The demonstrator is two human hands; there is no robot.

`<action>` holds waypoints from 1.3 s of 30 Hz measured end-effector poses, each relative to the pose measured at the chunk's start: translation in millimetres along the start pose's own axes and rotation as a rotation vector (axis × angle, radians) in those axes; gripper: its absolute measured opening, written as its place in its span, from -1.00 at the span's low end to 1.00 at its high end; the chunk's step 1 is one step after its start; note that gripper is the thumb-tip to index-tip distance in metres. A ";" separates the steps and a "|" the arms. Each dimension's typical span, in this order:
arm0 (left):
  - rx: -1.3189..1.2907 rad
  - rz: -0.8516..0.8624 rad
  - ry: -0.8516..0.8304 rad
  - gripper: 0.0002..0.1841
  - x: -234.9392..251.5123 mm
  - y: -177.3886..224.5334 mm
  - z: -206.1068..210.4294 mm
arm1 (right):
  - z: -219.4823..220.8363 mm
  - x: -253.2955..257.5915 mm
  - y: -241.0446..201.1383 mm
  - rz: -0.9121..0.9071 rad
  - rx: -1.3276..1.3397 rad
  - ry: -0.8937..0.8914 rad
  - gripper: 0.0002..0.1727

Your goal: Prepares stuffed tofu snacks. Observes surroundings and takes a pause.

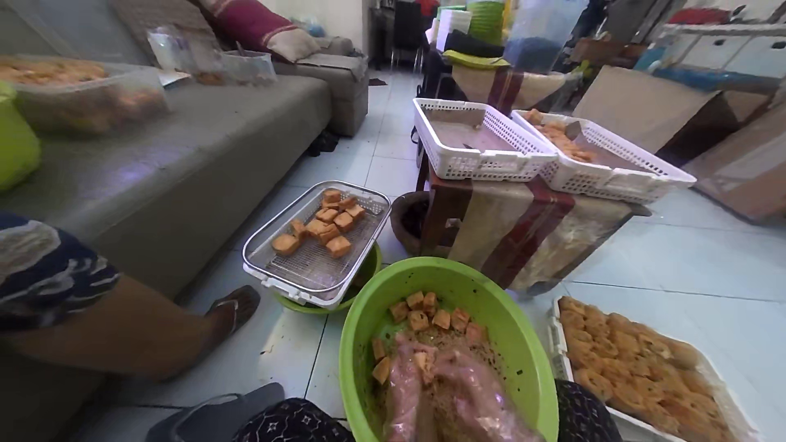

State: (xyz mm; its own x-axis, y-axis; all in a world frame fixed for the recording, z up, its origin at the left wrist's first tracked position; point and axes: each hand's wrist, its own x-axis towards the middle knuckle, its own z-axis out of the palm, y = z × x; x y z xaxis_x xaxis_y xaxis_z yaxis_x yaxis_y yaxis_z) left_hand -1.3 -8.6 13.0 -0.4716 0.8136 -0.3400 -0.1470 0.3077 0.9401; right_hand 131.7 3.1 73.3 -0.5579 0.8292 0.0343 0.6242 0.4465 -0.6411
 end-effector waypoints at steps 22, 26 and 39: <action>-0.095 -0.025 -0.095 -0.41 0.3 1.3 7.4 | -4.5 1.8 4.1 0.151 0.056 -0.190 0.06; -0.037 0.043 0.016 -0.56 -6.7 9.2 3.1 | 5.2 3.6 4.2 0.272 0.088 -0.022 -0.45; 0.172 -0.026 -0.174 -0.38 4.1 7.7 -3.1 | 17.1 37.2 17.4 0.330 0.053 -0.041 -0.78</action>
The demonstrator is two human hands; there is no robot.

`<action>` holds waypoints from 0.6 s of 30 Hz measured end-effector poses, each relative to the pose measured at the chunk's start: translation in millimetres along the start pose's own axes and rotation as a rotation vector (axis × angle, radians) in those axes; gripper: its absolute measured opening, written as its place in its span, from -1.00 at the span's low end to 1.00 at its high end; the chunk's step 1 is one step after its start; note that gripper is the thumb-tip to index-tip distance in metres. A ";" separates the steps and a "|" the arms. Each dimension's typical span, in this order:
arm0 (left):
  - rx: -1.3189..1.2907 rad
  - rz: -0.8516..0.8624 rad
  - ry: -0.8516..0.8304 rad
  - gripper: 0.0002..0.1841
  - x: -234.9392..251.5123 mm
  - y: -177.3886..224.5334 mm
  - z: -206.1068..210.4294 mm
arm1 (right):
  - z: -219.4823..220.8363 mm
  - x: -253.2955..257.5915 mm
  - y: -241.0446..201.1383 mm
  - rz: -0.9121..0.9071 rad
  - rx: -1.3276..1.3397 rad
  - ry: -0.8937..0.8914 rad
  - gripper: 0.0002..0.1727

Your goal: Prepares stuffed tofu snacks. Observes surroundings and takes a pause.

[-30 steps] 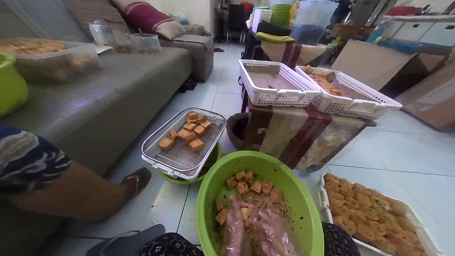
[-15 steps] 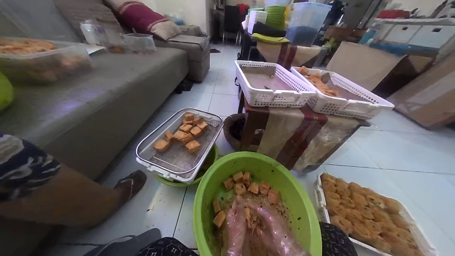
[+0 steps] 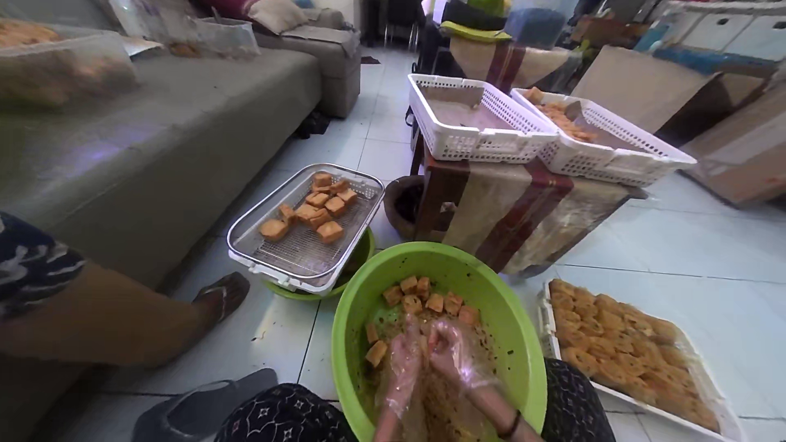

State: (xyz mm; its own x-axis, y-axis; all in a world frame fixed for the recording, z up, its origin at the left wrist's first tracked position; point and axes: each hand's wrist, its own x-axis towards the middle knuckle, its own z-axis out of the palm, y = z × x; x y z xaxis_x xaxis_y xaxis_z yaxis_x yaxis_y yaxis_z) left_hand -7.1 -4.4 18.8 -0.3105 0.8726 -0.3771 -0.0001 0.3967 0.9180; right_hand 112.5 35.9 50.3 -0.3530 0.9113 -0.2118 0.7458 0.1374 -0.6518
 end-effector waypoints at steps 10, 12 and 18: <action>0.001 -0.063 0.178 -0.31 15.3 -3.0 -14.6 | 34.3 7.2 61.6 0.009 -0.224 -0.578 -0.51; -0.061 -0.109 0.203 -0.28 13.5 -4.1 -14.4 | 28.5 -4.6 56.2 0.004 -0.214 -0.567 -0.56; -0.165 -0.090 0.169 -0.52 17.8 -6.2 -12.5 | 1.3 -23.7 15.4 0.181 -0.358 -0.412 -0.56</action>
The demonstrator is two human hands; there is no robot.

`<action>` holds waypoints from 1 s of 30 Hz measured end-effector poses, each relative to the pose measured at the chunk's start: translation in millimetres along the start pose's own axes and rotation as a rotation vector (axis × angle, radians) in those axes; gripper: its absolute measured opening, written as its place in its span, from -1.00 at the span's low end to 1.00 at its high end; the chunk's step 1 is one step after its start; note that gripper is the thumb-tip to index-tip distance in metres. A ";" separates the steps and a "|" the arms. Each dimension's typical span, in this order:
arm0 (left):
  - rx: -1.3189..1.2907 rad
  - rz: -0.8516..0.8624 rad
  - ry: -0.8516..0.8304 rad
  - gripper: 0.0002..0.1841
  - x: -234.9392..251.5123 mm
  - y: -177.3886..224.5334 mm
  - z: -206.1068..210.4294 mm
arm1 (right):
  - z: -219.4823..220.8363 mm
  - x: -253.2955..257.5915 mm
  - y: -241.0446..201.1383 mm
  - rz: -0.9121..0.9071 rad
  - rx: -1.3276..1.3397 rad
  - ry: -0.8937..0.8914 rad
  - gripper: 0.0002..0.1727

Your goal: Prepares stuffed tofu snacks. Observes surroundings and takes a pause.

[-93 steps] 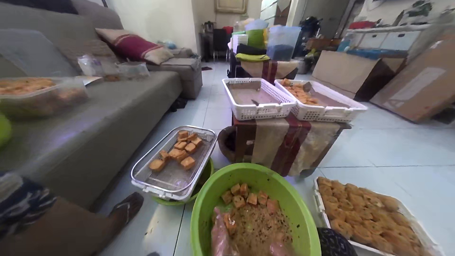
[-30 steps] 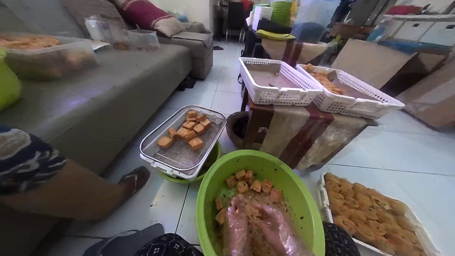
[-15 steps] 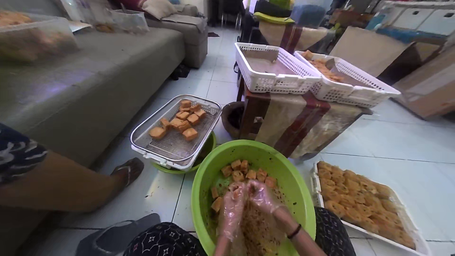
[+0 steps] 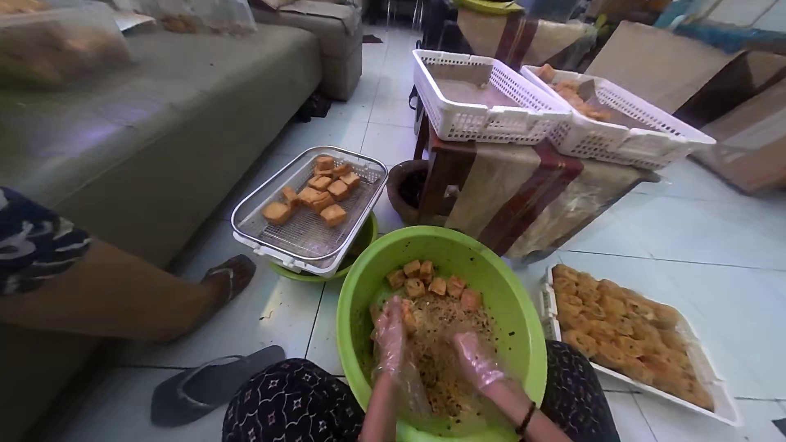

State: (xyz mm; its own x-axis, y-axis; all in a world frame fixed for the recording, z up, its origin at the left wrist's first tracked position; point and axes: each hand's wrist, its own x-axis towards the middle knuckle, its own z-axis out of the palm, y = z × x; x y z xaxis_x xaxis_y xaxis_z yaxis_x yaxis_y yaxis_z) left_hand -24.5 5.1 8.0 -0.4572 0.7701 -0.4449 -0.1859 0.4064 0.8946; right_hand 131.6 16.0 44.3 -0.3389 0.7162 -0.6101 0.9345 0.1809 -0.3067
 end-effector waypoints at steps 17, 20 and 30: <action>0.110 0.074 0.076 -0.33 -13.9 6.4 8.9 | -43.0 -27.3 -36.8 -0.159 0.232 0.285 -0.43; 0.114 0.129 0.105 -0.32 -13.2 0.3 6.2 | -11.3 -25.6 -37.9 -0.252 0.342 0.473 -0.39; 0.080 0.235 0.144 -0.42 -18.8 -3.7 9.5 | -5.8 -24.9 -42.8 -0.208 0.195 0.658 -0.66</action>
State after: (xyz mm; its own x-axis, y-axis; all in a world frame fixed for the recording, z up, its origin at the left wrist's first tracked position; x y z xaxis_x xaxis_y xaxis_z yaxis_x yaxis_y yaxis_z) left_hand -7.0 -6.1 12.7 -0.5998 0.7720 -0.2103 0.0064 0.2674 0.9636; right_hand 100.7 -5.8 76.9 -0.3143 0.9490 0.0239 0.8000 0.2783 -0.5315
